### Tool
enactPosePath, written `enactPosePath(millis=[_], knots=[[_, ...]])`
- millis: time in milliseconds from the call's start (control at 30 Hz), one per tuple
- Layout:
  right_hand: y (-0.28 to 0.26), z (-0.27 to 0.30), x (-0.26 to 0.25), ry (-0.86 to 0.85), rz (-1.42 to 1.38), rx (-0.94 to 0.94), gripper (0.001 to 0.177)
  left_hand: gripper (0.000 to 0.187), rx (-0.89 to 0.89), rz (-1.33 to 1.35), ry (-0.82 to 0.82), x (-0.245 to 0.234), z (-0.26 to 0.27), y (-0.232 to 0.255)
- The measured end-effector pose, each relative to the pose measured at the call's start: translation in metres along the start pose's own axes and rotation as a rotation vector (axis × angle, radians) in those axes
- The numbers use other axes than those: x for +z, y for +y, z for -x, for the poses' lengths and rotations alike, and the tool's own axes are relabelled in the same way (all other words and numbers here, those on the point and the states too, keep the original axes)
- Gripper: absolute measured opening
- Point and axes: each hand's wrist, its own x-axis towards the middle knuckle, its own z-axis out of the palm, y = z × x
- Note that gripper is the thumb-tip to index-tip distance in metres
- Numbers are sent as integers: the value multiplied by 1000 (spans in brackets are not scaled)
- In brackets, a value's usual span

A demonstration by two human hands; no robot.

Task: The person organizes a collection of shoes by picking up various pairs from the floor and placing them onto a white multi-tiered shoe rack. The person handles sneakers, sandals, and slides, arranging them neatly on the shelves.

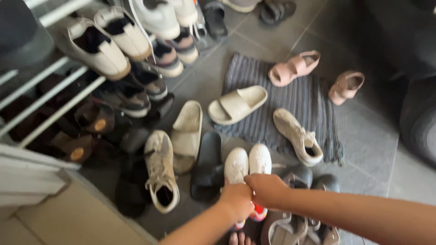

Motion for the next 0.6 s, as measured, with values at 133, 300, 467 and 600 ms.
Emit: enactPosePath(millis=[133,300,467,600], knots=[[10,14,38,-301,71,139,26,48,114,71,-74,19,25,-14],[24,25,88,-162,4,46,34,43,112,-77,27,60,26,-16],[14,11,76,-233,73,103,30,37,143,70,175,56,18,-29],[-4,9,15,-178,64,134,45,47,69,130,162,2,11,-28]])
